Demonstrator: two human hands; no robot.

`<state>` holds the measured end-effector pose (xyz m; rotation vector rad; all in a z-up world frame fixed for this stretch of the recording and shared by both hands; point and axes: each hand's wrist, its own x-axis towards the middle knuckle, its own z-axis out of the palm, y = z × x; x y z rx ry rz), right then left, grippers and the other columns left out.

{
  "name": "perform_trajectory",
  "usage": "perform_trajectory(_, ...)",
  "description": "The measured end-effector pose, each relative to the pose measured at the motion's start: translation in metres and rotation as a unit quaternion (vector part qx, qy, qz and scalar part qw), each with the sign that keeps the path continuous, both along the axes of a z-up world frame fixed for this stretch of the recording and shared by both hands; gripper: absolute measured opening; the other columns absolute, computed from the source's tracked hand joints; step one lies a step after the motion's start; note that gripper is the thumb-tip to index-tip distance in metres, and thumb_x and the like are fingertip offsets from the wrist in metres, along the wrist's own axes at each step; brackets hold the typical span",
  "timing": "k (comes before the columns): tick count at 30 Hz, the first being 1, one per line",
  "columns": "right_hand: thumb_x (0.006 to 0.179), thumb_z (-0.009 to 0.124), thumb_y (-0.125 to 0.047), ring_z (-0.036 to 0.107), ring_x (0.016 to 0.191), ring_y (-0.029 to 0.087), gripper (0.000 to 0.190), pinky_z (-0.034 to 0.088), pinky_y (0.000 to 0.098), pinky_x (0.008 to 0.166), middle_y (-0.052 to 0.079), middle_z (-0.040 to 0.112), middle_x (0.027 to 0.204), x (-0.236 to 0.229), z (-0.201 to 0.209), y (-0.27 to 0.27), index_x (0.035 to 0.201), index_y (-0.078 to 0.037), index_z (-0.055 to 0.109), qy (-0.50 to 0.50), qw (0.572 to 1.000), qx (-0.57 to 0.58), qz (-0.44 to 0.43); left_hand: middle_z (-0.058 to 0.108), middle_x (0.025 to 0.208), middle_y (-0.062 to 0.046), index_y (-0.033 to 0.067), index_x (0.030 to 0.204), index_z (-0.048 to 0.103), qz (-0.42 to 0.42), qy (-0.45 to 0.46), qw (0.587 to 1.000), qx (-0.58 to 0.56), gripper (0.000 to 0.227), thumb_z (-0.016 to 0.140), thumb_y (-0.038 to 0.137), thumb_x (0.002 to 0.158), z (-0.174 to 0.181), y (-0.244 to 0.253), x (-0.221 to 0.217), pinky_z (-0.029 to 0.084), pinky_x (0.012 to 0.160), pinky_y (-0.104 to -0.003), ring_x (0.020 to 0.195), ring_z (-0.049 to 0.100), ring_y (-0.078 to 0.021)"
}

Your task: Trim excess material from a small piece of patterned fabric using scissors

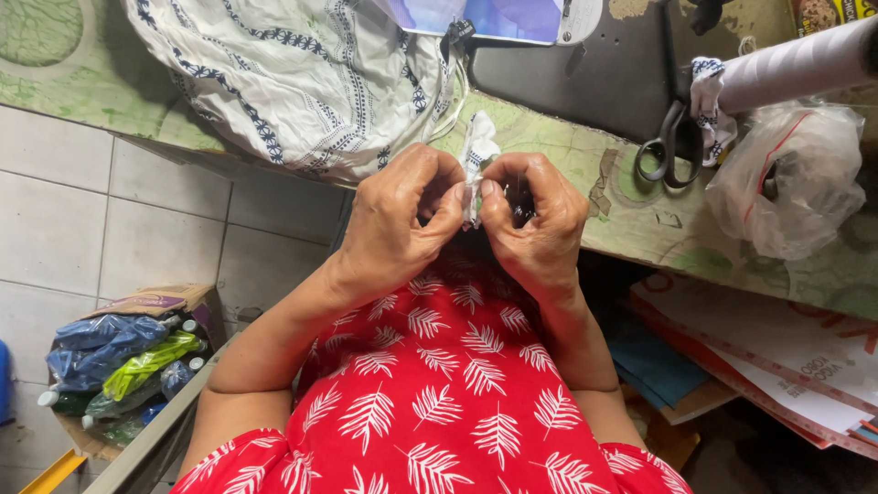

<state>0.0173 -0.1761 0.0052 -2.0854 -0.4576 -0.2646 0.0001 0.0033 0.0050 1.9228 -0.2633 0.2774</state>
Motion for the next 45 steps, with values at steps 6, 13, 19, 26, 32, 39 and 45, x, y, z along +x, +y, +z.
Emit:
perform_trajectory(6, 0.095, 0.071, -0.006, 0.052, 0.064, 0.010, 0.003, 0.048, 0.0257, 0.060, 0.005, 0.069, 0.075, 0.002, -0.002, -0.005, 0.098, -0.008, 0.072, 0.137, 0.987, 0.079, 0.025, 0.064, 0.075, -0.007, 0.0093, 0.095, 0.068, -0.034, 0.118, 0.986, -0.115, 0.004, 0.066, 0.012, 0.097, 0.003, 0.004, -0.001, 0.055, 0.059, -0.027, 0.063, 0.064, -0.0175)
perform_trajectory(13, 0.096, 0.074, -0.003, 0.052, 0.069, 0.011, 0.009, 0.050, 0.0270, 0.065, 0.009, 0.069, 0.084, -0.001, 0.009, -0.004, 0.104, -0.005, 0.072, 0.159, 0.983, 0.091, 0.015, 0.065, 0.075, -0.009, 0.0083, 0.095, 0.069, -0.025, 0.107, 0.989, -0.101, 0.006, 0.068, 0.013, 0.098, 0.005, 0.002, -0.001, 0.055, 0.058, -0.029, 0.063, 0.067, -0.0208)
perform_trajectory(19, 0.101, 0.072, -0.013, 0.058, 0.062, 0.018, 0.020, 0.050, 0.0303, 0.061, 0.013, 0.067, 0.085, -0.011, 0.015, -0.016, 0.116, -0.001, 0.066, 0.108, 0.993, 0.037, 0.015, 0.064, 0.075, -0.008, 0.0080, 0.096, 0.069, -0.015, 0.044, 0.998, -0.052, 0.008, 0.066, 0.014, 0.100, 0.006, -0.004, -0.003, 0.056, 0.059, -0.032, 0.064, 0.067, -0.0242)
perform_trajectory(26, 0.096, 0.080, -0.020, 0.069, 0.074, 0.028, 0.026, 0.054, 0.0353, 0.071, 0.012, 0.070, 0.092, -0.028, 0.012, -0.023, 0.114, -0.005, 0.070, 0.065, 0.997, -0.038, -0.033, 0.062, 0.077, -0.007, 0.0089, 0.097, 0.067, -0.014, 0.001, 1.000, -0.020, 0.009, 0.065, 0.016, 0.102, -0.001, -0.012, -0.005, 0.056, 0.061, -0.034, 0.067, 0.067, -0.0253)
perform_trajectory(32, 0.091, 0.080, -0.003, 0.062, 0.067, 0.015, 0.024, 0.049, 0.0267, 0.061, 0.009, 0.073, 0.089, -0.024, 0.015, -0.013, 0.111, -0.004, 0.066, 0.135, 0.989, 0.053, -0.010, 0.062, 0.077, -0.005, 0.0100, 0.099, 0.067, -0.033, -0.008, 0.999, -0.023, 0.008, 0.064, 0.016, 0.103, -0.001, -0.014, -0.002, 0.056, 0.064, -0.034, 0.070, 0.067, -0.0242)
perform_trajectory(39, 0.090, 0.078, 0.003, 0.058, 0.065, 0.014, 0.023, 0.050, 0.0270, 0.061, 0.009, 0.072, 0.088, -0.018, 0.018, -0.021, 0.110, -0.004, 0.068, 0.162, 0.984, 0.069, 0.017, 0.057, 0.091, -0.011, 0.0050, 0.111, 0.063, -0.072, -0.122, 0.986, 0.084, 0.012, 0.067, 0.009, 0.101, 0.020, -0.003, 0.024, 0.053, 0.079, -0.044, 0.088, 0.062, -0.0334)
perform_trajectory(45, 0.092, 0.078, -0.011, 0.046, 0.065, 0.006, 0.025, 0.044, 0.0225, 0.066, -0.005, 0.070, 0.092, -0.026, 0.026, -0.017, 0.109, -0.013, 0.060, 0.195, 0.980, -0.024, -0.035, 0.057, 0.125, -0.018, 0.0111, 0.122, 0.061, -0.166, -0.101, 0.951, 0.241, 0.036, 0.074, 0.013, 0.089, 0.001, -0.009, 0.043, 0.046, 0.090, -0.045, 0.106, 0.049, -0.0370)
